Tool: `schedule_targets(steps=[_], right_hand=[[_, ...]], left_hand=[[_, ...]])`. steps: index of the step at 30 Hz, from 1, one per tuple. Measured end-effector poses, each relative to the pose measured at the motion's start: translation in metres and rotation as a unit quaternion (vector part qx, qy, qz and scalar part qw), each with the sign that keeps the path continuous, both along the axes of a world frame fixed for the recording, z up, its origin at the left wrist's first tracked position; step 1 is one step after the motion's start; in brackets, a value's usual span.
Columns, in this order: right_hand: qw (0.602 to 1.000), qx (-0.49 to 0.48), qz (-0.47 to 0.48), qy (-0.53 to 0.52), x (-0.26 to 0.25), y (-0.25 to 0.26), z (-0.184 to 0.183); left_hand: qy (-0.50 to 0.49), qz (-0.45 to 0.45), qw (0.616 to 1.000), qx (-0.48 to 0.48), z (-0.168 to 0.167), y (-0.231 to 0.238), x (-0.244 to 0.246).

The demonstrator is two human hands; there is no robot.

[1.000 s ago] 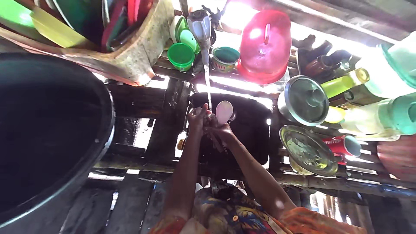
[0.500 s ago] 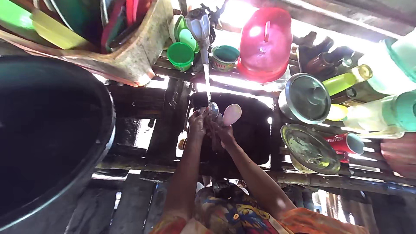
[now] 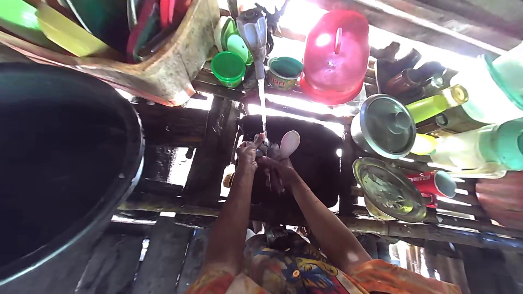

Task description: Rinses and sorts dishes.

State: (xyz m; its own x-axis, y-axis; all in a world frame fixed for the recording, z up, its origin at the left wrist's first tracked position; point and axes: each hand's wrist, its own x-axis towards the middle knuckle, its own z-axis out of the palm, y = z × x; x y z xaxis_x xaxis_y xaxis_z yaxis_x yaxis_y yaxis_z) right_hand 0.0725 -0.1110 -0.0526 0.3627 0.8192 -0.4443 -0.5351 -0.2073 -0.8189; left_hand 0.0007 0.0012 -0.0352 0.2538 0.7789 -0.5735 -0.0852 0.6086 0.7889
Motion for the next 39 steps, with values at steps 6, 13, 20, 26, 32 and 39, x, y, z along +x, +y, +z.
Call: schedule_targets(steps=[6, 13, 20, 26, 32, 39], right_hand=[[0.999, 0.032, 0.007, 0.019, 0.003, 0.018, 0.005], [0.998, -0.005, 0.063, -0.018, 0.014, 0.014, 0.019], [0.994, 0.002, 0.107, -0.012, 0.03, 0.025, 0.024], [0.989, -0.133, 0.006, -0.065, 0.023, 0.064, 0.027], [0.952, -0.225, -0.07, -0.195, 0.007, 0.082, 0.033], [0.979, -0.085, -0.02, -0.185, 0.007, 0.047, 0.037]], left_hand=[[-0.108, -0.024, 0.994, 0.011, 0.001, 0.008, -0.004], [-0.222, -0.127, 0.967, 0.002, 0.01, 0.012, -0.016], [-0.188, -0.109, 0.976, 0.028, 0.002, 0.013, -0.015], [-0.119, -0.023, 0.991, 0.051, -0.004, 0.014, -0.015], [-0.098, -0.001, 0.994, 0.056, 0.001, 0.009, -0.015], [-0.038, -0.024, 0.994, 0.098, 0.006, 0.003, -0.011]])
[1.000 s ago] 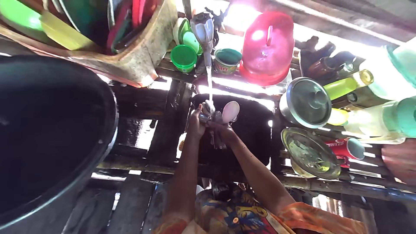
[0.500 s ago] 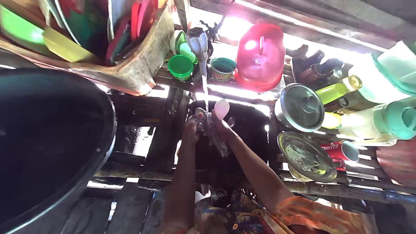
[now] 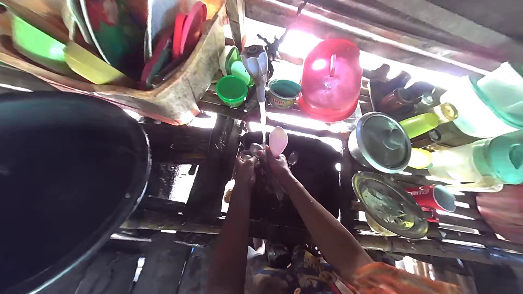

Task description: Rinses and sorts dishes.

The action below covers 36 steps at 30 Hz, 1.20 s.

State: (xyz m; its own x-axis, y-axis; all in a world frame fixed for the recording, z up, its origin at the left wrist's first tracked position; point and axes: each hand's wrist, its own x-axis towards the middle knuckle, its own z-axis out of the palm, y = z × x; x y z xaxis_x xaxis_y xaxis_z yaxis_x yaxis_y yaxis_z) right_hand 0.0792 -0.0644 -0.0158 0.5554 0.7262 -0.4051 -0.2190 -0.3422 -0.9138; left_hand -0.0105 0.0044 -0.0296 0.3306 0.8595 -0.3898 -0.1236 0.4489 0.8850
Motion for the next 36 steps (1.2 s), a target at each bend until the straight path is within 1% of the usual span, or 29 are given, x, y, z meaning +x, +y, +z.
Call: schedule_targets(steps=[1, 2, 4, 6, 9, 12, 14, 17, 19, 22, 24, 26, 29, 31, 32, 33, 34, 36], right_hand=[[0.999, 0.036, 0.031, 0.021, 0.004, -0.01, -0.003], [0.997, 0.058, 0.039, 0.038, 0.007, -0.016, -0.007], [0.997, 0.065, 0.013, 0.035, 0.008, -0.023, -0.016], [0.998, 0.054, -0.02, 0.007, 0.004, -0.025, -0.021], [0.997, 0.032, -0.073, -0.021, -0.007, -0.019, -0.017], [0.992, -0.031, -0.113, -0.038, -0.013, -0.01, -0.016], [0.99, -0.039, -0.122, -0.062, -0.013, -0.007, -0.021], [0.994, -0.003, -0.069, -0.082, -0.011, -0.013, -0.023], [0.996, 0.03, -0.002, -0.087, -0.007, -0.016, -0.024], [0.991, 0.084, 0.084, -0.064, -0.005, -0.019, -0.018], [0.985, 0.088, 0.131, -0.071, -0.002, -0.023, -0.017], [0.98, 0.065, 0.168, -0.082, 0.001, -0.026, -0.017], [0.978, -0.017, 0.19, -0.084, 0.003, -0.022, -0.018], [0.978, -0.029, 0.193, -0.079, 0.002, -0.018, -0.019], [0.975, -0.03, 0.198, -0.094, 0.001, -0.016, -0.021], [0.968, -0.053, 0.203, -0.134, -0.002, -0.012, -0.019], [0.954, -0.087, 0.208, -0.199, -0.006, -0.009, -0.017], [0.909, -0.181, 0.202, -0.317, -0.013, -0.004, -0.011]], left_hand=[[-0.004, 0.007, 1.0, -0.003, 0.0, 0.001, -0.001], [-0.011, 0.003, 1.0, -0.007, 0.0, 0.002, -0.002], [-0.028, -0.003, 0.999, -0.021, -0.002, 0.0, 0.001], [-0.039, -0.014, 0.998, -0.04, -0.001, -0.001, 0.003], [-0.017, -0.031, 0.998, -0.049, 0.004, -0.001, 0.001], [-0.007, -0.02, 0.997, -0.069, 0.008, -0.003, -0.001], [-0.011, -0.005, 0.997, -0.079, 0.008, -0.003, -0.002], [-0.014, 0.018, 0.997, -0.08, 0.006, -0.002, -0.003], [-0.014, 0.026, 0.997, -0.072, 0.004, 0.0, -0.004], [-0.024, 0.032, 0.996, -0.075, 0.005, 0.002, -0.003], [-0.022, 0.038, 0.996, -0.082, 0.007, 0.003, -0.001], [-0.025, 0.034, 0.996, -0.073, 0.006, 0.003, -0.002], [-0.066, 0.014, 0.996, -0.064, 0.007, 0.001, -0.002], [-0.1, -0.016, 0.993, -0.058, 0.008, -0.002, -0.005], [-0.107, -0.032, 0.993, -0.045, 0.005, -0.004, -0.007], [-0.105, -0.042, 0.993, -0.027, 0.004, -0.006, -0.008], [-0.107, -0.048, 0.993, -0.011, 0.005, -0.008, -0.009], [-0.127, -0.058, 0.99, -0.005, 0.007, -0.011, -0.009]])
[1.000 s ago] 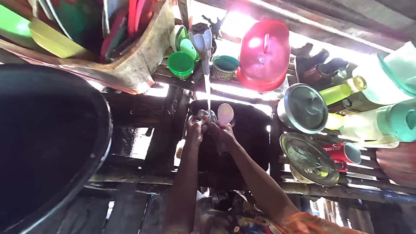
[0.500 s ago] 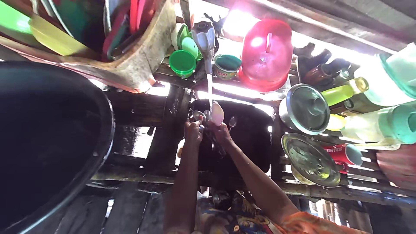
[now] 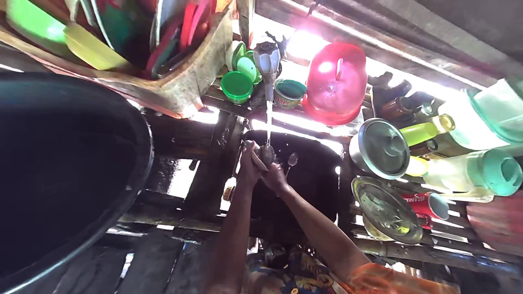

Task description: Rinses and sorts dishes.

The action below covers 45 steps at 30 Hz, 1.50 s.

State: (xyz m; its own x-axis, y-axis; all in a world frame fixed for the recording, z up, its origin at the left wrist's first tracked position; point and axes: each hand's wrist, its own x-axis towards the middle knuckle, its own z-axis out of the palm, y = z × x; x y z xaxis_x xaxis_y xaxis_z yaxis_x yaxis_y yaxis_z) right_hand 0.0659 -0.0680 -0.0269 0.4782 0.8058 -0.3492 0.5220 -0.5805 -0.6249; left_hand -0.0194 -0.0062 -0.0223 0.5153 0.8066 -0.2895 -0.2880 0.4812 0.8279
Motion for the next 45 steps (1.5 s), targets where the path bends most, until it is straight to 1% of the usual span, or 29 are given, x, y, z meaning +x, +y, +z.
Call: schedule_targets(steps=[2, 3, 4, 5, 7, 8, 10, 11, 13, 15, 18, 21, 24, 26, 28, 30, 33, 35, 37, 38, 40, 41, 42, 43, 45], right_hand=[[0.994, -0.061, -0.017, -0.089, -0.005, 0.003, 0.004], [0.991, -0.076, -0.029, -0.111, -0.007, 0.004, 0.007], [0.99, -0.068, -0.047, -0.114, -0.008, 0.003, 0.01], [0.991, -0.035, -0.071, -0.109, -0.008, 0.0, 0.009], [0.99, 0.039, -0.119, -0.071, -0.006, -0.005, 0.002], [0.989, 0.007, -0.1, -0.112, -0.005, -0.004, 0.004], [0.979, -0.066, -0.058, -0.183, -0.004, -0.002, 0.013], [0.974, -0.084, -0.054, -0.202, -0.005, -0.002, 0.018], [0.971, -0.078, -0.065, -0.218, -0.011, -0.009, 0.026], [0.972, -0.072, -0.094, -0.203, -0.014, -0.014, 0.032], [0.977, -0.076, -0.146, -0.138, -0.013, -0.017, 0.037], [0.985, -0.099, -0.138, -0.023, 0.002, -0.014, 0.034], [0.989, -0.02, -0.095, 0.113, 0.021, -0.021, 0.01], [0.971, 0.041, -0.097, 0.214, 0.025, -0.028, 0.0], [0.959, 0.054, -0.113, 0.256, 0.024, -0.034, -0.001], [0.962, 0.043, -0.126, 0.239, 0.023, -0.037, -0.002], [0.978, 0.037, -0.106, 0.178, 0.024, -0.037, -0.005], [0.983, 0.037, -0.097, 0.152, 0.025, -0.038, -0.005], [0.983, 0.039, -0.091, 0.157, 0.027, -0.04, -0.006], [0.983, 0.045, -0.083, 0.158, 0.027, -0.042, -0.01], [0.981, 0.081, -0.083, 0.153, 0.028, -0.041, -0.019], [0.977, 0.11, -0.106, 0.151, 0.025, -0.038, -0.022], [0.969, 0.136, -0.137, 0.152, 0.021, -0.035, -0.023], [0.961, 0.157, -0.17, 0.15, 0.016, -0.031, -0.023], [0.96, 0.152, -0.196, 0.127, 0.01, -0.027, -0.014]], left_hand=[[-0.027, -0.027, 0.999, 0.01, 0.001, 0.001, 0.002], [-0.042, -0.05, 0.998, 0.027, 0.001, 0.001, 0.001], [-0.045, -0.068, 0.996, 0.046, 0.002, 0.0, 0.001], [-0.024, -0.083, 0.995, 0.058, 0.005, -0.003, 0.0], [0.067, -0.097, 0.992, 0.041, 0.016, -0.008, 0.0], [0.121, -0.087, 0.988, 0.032, 0.017, -0.009, 0.002], [0.167, -0.062, 0.982, 0.067, 0.013, -0.01, 0.006], [0.17, -0.049, 0.981, 0.081, 0.01, -0.01, 0.008], [0.152, -0.016, 0.985, 0.074, 0.001, -0.01, 0.014], [0.144, 0.008, 0.989, 0.025, -0.002, -0.009, 0.022], [0.14, -0.016, 0.989, -0.041, -0.003, -0.013, 0.02], [0.096, -0.004, 0.992, -0.083, 0.002, -0.013, 0.024], [0.057, -0.017, 0.994, -0.087, 0.007, -0.016, 0.02], [0.014, -0.02, 0.997, -0.068, 0.004, -0.015, 0.018], [0.003, -0.015, 0.998, -0.058, 0.004, -0.011, 0.017], [0.011, -0.013, 0.999, -0.043, 0.002, -0.009, 0.017], [0.056, -0.018, 0.998, 0.004, -0.002, -0.009, 0.018], [0.11, -0.057, 0.989, 0.082, -0.005, -0.012, 0.015], [0.171, -0.085, 0.969, 0.156, -0.012, -0.016, 0.016], [0.208, -0.113, 0.955, 0.177, -0.012, -0.017, 0.018], [0.28, -0.194, 0.923, 0.179, 0.003, -0.017, 0.02], [0.296, -0.223, 0.911, 0.18, 0.006, -0.017, 0.021], [0.287, -0.227, 0.913, 0.18, 0.004, -0.017, 0.021], [0.255, -0.204, 0.93, 0.17, 0.001, -0.017, 0.021], [0.151, -0.127, 0.97, 0.14, -0.006, -0.016, 0.018]])
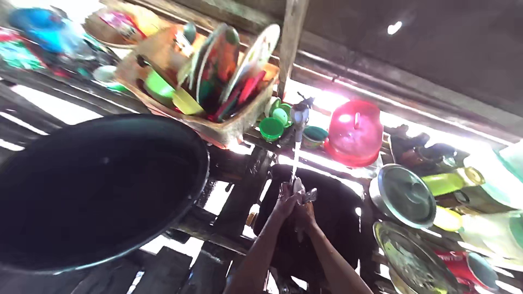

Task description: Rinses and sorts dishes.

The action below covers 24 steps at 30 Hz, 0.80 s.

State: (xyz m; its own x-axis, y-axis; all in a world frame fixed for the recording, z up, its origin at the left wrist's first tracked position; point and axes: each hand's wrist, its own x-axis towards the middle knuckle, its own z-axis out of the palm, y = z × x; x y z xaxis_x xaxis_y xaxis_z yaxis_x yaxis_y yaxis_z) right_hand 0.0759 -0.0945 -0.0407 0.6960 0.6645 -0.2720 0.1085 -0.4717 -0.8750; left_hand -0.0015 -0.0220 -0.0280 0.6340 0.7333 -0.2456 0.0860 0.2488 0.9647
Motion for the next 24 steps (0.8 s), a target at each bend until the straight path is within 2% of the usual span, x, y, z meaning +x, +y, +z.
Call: schedule_targets(steps=[3, 5, 7, 9, 11, 13, 15, 17, 18, 21, 24], right_hand=[[0.997, 0.024, 0.023, -0.076, -0.001, -0.002, -0.001], [0.994, 0.044, 0.025, -0.099, 0.002, 0.0, 0.001], [0.998, 0.008, 0.025, -0.061, 0.006, 0.008, 0.01], [1.0, -0.002, 0.027, -0.001, 0.009, 0.017, 0.017], [0.996, 0.027, 0.06, 0.058, 0.007, 0.02, 0.022], [0.988, 0.044, 0.128, 0.076, 0.005, 0.024, 0.027], [0.98, 0.055, 0.182, 0.051, 0.004, 0.029, 0.029], [0.977, 0.076, 0.194, 0.044, 0.002, 0.038, 0.033], [0.975, 0.095, 0.189, 0.059, 0.001, 0.042, 0.035], [0.971, 0.138, 0.143, 0.134, 0.005, 0.055, 0.036], [0.977, 0.127, 0.069, 0.159, 0.004, 0.06, 0.048]], left_hand=[[-0.136, 0.052, 0.989, 0.032, 0.0, 0.012, -0.006], [-0.152, 0.022, 0.984, 0.091, 0.008, 0.017, -0.017], [-0.088, -0.011, 0.976, 0.197, 0.008, 0.02, -0.033], [0.015, 0.025, 0.956, 0.29, 0.021, 0.012, -0.059], [0.141, 0.079, 0.918, 0.362, 0.038, 0.001, -0.101], [0.264, 0.109, 0.874, 0.393, 0.045, -0.008, -0.145], [0.319, 0.12, 0.844, 0.415, 0.038, -0.015, -0.18], [0.316, 0.141, 0.798, 0.492, 0.021, -0.019, -0.194], [0.32, 0.132, 0.791, 0.504, 0.021, -0.02, -0.194], [0.353, 0.087, 0.814, 0.453, 0.032, -0.021, -0.19], [0.373, 0.06, 0.823, 0.423, 0.038, -0.019, -0.191]])
